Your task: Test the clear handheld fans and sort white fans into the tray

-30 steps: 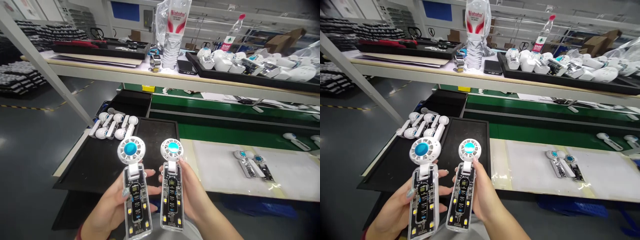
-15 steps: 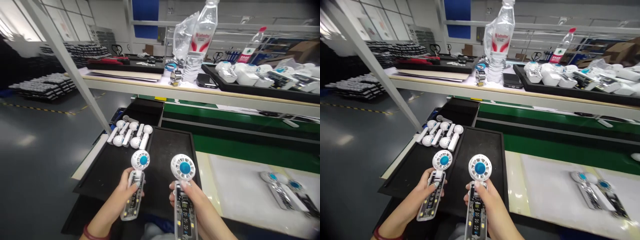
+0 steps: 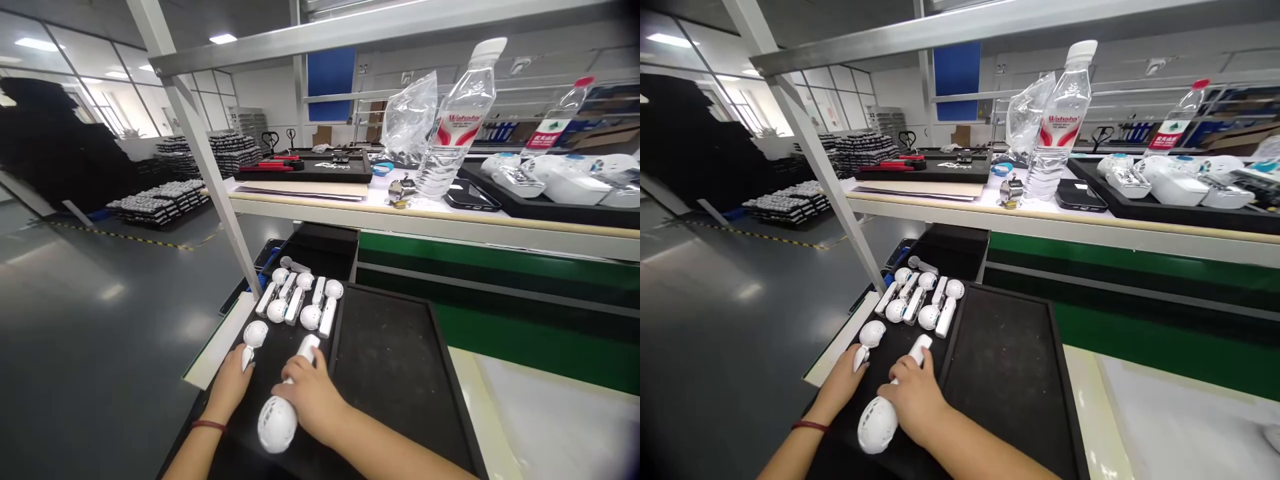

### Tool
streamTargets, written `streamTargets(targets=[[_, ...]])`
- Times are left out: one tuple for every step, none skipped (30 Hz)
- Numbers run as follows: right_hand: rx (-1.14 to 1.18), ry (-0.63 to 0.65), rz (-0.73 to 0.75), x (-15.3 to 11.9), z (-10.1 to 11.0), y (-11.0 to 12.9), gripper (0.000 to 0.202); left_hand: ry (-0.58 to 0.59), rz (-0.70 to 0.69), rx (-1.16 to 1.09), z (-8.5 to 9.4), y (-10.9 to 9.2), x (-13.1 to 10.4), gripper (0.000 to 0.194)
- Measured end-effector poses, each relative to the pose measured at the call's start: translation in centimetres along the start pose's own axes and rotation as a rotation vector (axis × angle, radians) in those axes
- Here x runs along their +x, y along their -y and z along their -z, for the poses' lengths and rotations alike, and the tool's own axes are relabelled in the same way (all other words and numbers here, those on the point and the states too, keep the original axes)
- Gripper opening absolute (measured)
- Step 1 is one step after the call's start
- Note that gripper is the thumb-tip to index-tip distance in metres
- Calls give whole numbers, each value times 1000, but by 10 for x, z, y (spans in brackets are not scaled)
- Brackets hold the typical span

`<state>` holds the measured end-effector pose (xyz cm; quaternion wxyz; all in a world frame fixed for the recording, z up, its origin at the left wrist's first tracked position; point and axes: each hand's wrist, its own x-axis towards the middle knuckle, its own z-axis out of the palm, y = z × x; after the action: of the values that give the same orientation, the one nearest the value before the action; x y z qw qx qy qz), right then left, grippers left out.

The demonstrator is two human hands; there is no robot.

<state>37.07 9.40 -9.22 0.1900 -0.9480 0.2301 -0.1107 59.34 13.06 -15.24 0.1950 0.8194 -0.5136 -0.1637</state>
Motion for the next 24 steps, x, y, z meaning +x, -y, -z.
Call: streamTargets(targets=[[-43, 34, 33, 12, -10, 2, 22, -7, -12, 11, -1, 4, 1, 35], [-73, 68, 60, 23, -19, 4, 20, -11, -25, 16, 0, 7, 1, 39], [-94, 99, 81, 34, -27, 7, 19, -12, -36, 13, 2, 12, 1, 42], [-108, 128, 100, 45, -33, 11, 18, -11, -42, 6, 5, 16, 1, 45], [-125, 161, 122, 54, -38, 15, 18, -5, -43, -8, 9, 21, 0, 48], [-143, 193, 140, 64, -42, 19, 18, 5, -40, -25, 13, 26, -2, 49], [-158, 223, 154, 73, -45, 22, 18, 20, -31, -45, 17, 32, -5, 50], [-170, 250, 161, 81, -48, 25, 18, 37, -17, -65, 20, 37, -9, 50], [-180, 272, 163, 88, -50, 27, 17, 54, -3, -84, 22, 41, -14, 52], [-188, 290, 161, 94, -52, 27, 17, 69, 8, -101, 23, 46, -19, 54], [-194, 303, 155, 100, -53, 27, 16, 78, 17, -114, 23, 49, -25, 56], [-197, 310, 146, 103, -54, 25, 16, 80, 26, -121, 22, 52, -31, 57], [-199, 312, 137, 106, -55, 23, 15, 78, 37, -126, 21, 55, -37, 58], [-198, 307, 128, 107, -55, 21, 15, 75, 49, -129, 20, 57, -42, 58], [-194, 297, 123, 107, -55, 18, 15, 72, 65, -133, 19, 58, -46, 57], [-188, 281, 126, 105, -55, 15, 15, 68, 82, -138, 18, 59, -49, 57], [-179, 260, 135, 102, -54, 13, 17, 66, 96, -145, 17, 59, -51, 57], [-167, 236, 150, 99, -53, 11, 19, 68, 104, -153, 15, 60, -53, 59], [-153, 209, 167, 95, -51, 10, 22, 69, 109, -169, 13, 60, -54, 61], [-135, 181, 185, 90, -49, 9, 25, 65, 109, -189, 10, 61, -54, 63], [-116, 152, 200, 84, -46, 8, 27, 48, 103, -205, 6, 61, -55, 65], [-104, 125, 209, 77, -42, 8, 30, 12, 86, -213, 2, 62, -55, 65], [-84, 91, 206, 69, -37, 7, 33, -36, 64, -213, -3, 63, -55, 66], [-45, 48, 187, 58, -32, 5, 36, -106, 51, -213, -7, 65, -55, 65]])
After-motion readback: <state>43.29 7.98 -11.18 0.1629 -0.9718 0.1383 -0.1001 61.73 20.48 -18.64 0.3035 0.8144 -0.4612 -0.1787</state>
